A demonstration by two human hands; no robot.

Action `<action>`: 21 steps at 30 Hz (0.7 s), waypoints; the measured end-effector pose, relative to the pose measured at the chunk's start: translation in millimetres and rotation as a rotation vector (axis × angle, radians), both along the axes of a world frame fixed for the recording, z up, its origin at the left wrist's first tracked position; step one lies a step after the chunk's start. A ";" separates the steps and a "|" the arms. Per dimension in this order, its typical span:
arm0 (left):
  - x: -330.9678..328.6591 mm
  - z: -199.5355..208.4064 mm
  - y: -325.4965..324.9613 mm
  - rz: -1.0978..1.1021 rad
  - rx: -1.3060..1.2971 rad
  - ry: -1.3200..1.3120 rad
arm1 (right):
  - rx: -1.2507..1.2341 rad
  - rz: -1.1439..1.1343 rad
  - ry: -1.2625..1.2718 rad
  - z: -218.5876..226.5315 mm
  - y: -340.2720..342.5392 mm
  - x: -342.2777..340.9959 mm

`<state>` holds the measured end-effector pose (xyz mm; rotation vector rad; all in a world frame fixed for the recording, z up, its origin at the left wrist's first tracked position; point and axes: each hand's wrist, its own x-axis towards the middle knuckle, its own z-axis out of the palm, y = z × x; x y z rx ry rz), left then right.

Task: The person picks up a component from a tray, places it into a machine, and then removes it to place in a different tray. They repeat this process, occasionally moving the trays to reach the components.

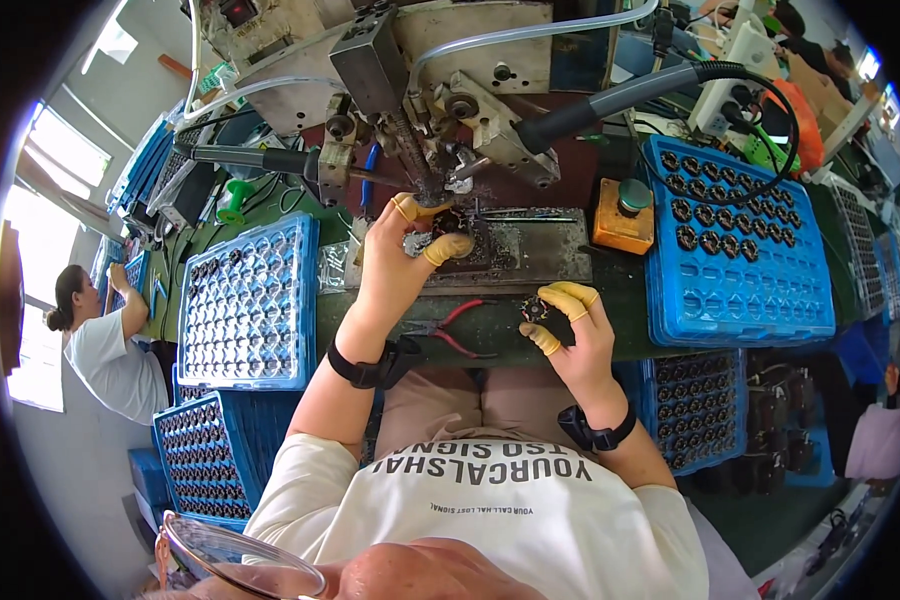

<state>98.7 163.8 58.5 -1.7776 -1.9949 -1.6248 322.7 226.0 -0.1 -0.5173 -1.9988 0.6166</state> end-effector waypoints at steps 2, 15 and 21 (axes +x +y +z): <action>-3.4 1.4 -0.7 -0.087 -0.091 -0.172 | 0.006 0.011 -0.020 0.4 -0.7 -0.5; -2.5 5.2 -0.6 -0.086 0.005 -0.043 | 0.014 0.009 -0.039 -2.1 -1.6 -1.1; -2.3 -4.8 -1.2 -0.071 0.112 0.248 | 0.021 0.013 -0.029 -1.7 -2.3 -0.1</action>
